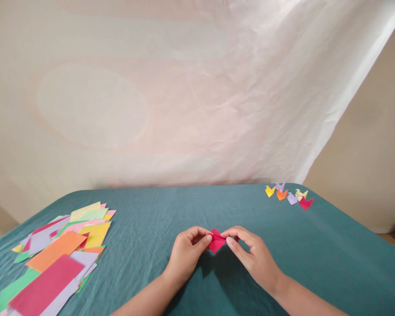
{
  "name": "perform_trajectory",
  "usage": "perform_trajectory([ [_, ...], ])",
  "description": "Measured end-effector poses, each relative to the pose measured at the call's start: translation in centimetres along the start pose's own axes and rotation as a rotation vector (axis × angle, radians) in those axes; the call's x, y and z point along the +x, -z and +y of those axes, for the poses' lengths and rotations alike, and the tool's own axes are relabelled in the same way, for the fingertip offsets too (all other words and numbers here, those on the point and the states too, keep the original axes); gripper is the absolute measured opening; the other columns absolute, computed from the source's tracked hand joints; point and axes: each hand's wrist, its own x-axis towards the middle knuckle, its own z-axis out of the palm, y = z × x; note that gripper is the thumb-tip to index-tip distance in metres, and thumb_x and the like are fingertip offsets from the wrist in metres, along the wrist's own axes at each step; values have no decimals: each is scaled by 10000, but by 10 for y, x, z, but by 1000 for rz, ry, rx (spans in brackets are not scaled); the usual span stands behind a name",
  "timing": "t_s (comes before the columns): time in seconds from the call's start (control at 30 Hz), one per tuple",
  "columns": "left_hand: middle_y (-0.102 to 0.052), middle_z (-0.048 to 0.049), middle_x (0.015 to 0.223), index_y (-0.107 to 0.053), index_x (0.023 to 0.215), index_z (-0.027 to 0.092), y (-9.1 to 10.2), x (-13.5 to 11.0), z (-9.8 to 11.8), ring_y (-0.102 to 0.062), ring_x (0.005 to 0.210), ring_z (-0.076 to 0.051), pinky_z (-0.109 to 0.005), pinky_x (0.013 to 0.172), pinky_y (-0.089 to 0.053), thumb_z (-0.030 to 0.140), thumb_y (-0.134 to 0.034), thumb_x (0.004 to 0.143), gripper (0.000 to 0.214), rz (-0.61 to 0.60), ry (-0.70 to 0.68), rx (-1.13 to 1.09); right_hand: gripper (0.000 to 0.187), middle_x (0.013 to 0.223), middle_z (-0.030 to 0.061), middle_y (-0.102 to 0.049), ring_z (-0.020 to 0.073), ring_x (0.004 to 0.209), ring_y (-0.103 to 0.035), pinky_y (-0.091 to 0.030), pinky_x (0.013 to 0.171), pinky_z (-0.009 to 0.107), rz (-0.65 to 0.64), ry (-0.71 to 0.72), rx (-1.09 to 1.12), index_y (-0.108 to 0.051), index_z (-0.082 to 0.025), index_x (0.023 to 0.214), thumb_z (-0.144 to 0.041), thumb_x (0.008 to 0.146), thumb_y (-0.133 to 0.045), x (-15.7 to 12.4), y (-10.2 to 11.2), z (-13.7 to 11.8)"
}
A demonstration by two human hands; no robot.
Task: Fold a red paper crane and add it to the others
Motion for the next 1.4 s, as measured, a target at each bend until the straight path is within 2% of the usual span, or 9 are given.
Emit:
perform_trajectory([
  [0.27, -678, -34, 722, -670, 773, 150, -6, -9, 9, -605, 676, -155, -229, 649, -443, 262, -554, 853, 179, 22, -100, 316, 66, 909, 22, -639, 177, 880, -586, -452, 772, 285, 33, 31, -109, -637, -223, 852, -175, 847, -592, -1, -8, 7],
  [0.57, -638, -6, 681, -660, 724, 173, -9, -14, 11, -577, 648, -136, -221, 636, -422, 180, -560, 831, 146, -21, -211, 496, 97, 882, 42, -593, 189, 865, -546, -441, 772, 323, -40, 185, -267, -592, -203, 885, -150, 899, -513, -4, -10, 7],
  [0.7, -633, -18, 766, -684, 714, 190, -5, -10, 13, -590, 744, -150, -222, 662, -419, 169, -587, 810, 138, -8, -281, 532, 86, 877, 40, -588, 188, 859, -544, -445, 766, 320, -63, 168, -282, -573, -203, 851, -163, 902, -517, -2, -9, 4],
  [0.83, -604, -20, 738, -675, 685, 189, -2, -6, 12, -575, 718, -155, -234, 646, -416, 180, -580, 814, 160, 19, -253, 568, 105, 878, 40, -594, 188, 859, -551, -453, 758, 317, -58, 149, -279, -575, -210, 839, -163, 906, -509, 0, -9, 5],
  [1.07, -631, -34, 800, -661, 763, 200, -2, -13, 18, -563, 815, -187, -275, 758, -404, 151, -545, 836, 146, -140, -405, 754, 144, 819, 40, -625, 198, 822, -568, -456, 749, 323, -83, 189, -303, -614, -208, 785, -203, 908, -538, -1, -11, 7],
  [1.13, -632, -31, 781, -662, 754, 199, -1, -12, 19, -565, 793, -182, -271, 743, -406, 163, -541, 840, 153, -126, -379, 717, 136, 859, 42, -633, 190, 837, -576, -455, 762, 309, -26, 141, -239, -614, -209, 827, -219, 921, -517, 0, -10, 6],
  [1.23, -637, -25, 747, -652, 754, 183, 2, -6, 15, -572, 724, -164, -252, 681, -421, 201, -547, 832, 132, 10, -209, 500, 170, 887, 39, -639, 173, 830, -588, -452, 754, 283, 72, 12, -137, -611, -206, 887, -258, 947, -461, 1, -6, 4],
  [1.3, -632, -21, 705, -631, 761, 164, 3, 0, 10, -566, 654, -149, -241, 628, -433, 256, -554, 827, 137, 68, -84, 285, 202, 843, 27, -646, 166, 777, -592, -449, 714, 269, 52, -69, -102, -618, -201, 869, -293, 947, -455, 2, -4, 3],
  [1.4, -633, -20, 705, -606, 785, 149, 3, 5, 3, -569, 628, -139, -236, 611, -457, 323, -597, 796, 175, 59, -11, 48, 217, 807, 12, -656, 152, 698, -587, -442, 640, 248, -47, -151, -42, -623, -194, 860, -338, 933, -478, 1, -6, 3],
])
